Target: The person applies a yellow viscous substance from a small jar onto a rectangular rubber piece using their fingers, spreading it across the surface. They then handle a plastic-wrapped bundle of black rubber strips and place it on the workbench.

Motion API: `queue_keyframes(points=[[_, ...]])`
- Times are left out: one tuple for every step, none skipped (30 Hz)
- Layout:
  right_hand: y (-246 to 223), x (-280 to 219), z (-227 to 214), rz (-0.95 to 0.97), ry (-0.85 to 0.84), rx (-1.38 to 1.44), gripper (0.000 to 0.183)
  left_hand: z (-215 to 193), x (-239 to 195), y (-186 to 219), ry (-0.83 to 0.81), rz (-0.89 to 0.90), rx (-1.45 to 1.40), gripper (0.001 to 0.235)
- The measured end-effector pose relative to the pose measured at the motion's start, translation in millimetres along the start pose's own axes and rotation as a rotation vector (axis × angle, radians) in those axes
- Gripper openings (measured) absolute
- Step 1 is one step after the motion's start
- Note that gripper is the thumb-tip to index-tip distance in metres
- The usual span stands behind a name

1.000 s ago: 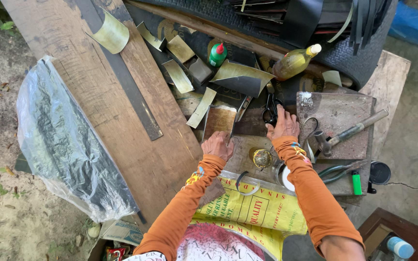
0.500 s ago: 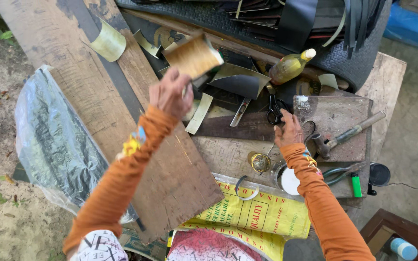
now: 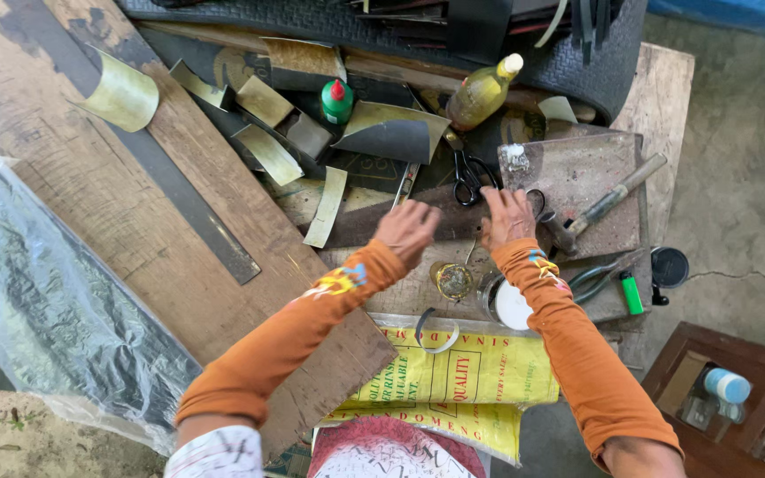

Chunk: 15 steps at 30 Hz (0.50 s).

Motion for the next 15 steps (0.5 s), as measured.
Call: queue_keyframes(points=[[4.4, -5.7, 2.0, 0.054, 0.008, 0.038, 0.055, 24.4, 4.4, 3.5, -0.046, 0.03, 0.056, 0.044], [9.0, -12.2, 3.7, 0.109, 0.017, 0.076, 0.053, 46.6, 11.4, 2.7, -0.092, 0.06, 0.112, 0.042], [11.3, -18.1, 1.1, 0.097, 0.054, 0.069, 0.053, 65.9, 19.1, 1.3, -0.129, 0.092, 0.173, 0.041], [13.5, -25.7, -2.6, 0.085, 0.092, 0.062, 0.053, 79.5, 22.0, 0.9, -0.123, 0.104, 0.182, 0.039], [15.0, -33.5, -6.7, 0.072, 0.135, 0.057, 0.053, 88.1, 24.9, -2.1, -0.116, 0.117, 0.198, 0.038], [18.2, -41.8, -9.7, 0.092, 0.148, 0.038, 0.054, 96.0, 26.9, -3.4, -0.108, 0.131, 0.213, 0.037], [20.0, -50.6, -10.9, 0.114, 0.16, 0.022, 0.055, 101.7, 25.0, -3.9, -0.13, 0.118, 0.234, 0.032], [21.9, -59.5, -12.1, 0.136, 0.171, 0.007, 0.056, 104.5, 21.6, -2.2, -0.151, 0.106, 0.255, 0.028], [23.6, -64.3, -12.4, 0.116, 0.168, 0.06, 0.054, 103.9, 20.2, -1.1, -0.169, 0.091, 0.279, 0.024], [26.0, -67.3, -12.7, 0.095, 0.164, 0.113, 0.053, 102.4, 19.5, -0.4, -0.224, 0.093, 0.222, 0.027], [27.7, -67.1, -11.8, 0.067, 0.159, 0.168, 0.052, 98.4, 18.1, -1.2, -0.28, 0.087, 0.165, 0.03], [30.5, -65.1, -9.3, 0.07, 0.142, 0.202, 0.052, 93.2, 17.5, -2.0, -0.335, 0.081, 0.109, 0.033], [31.2, -63.8, -3.9, 0.077, 0.122, 0.243, 0.051, 78.5, 16.6, -12.7, -0.247, -0.067, 0.031, 0.035], [31.3, -60.6, 2.0, 0.085, 0.102, 0.283, 0.05, 63.9, 18.7, -27.6, -0.157, -0.215, -0.045, 0.037], [30.3, -54.6, 6.4, 0.068, 0.078, 0.281, 0.051, 50.3, 23.3, -43.6, -0.059, -0.359, -0.121, 0.04]])
Point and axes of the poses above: each hand's wrist, its own x-axis towards the middle knuckle, its own z-axis out of the palm, y = z × x, the point moved 6 cm from there along x, towards the middle knuckle, and after that the axes turned 15 degrees about -y, right-handed, at the moved point
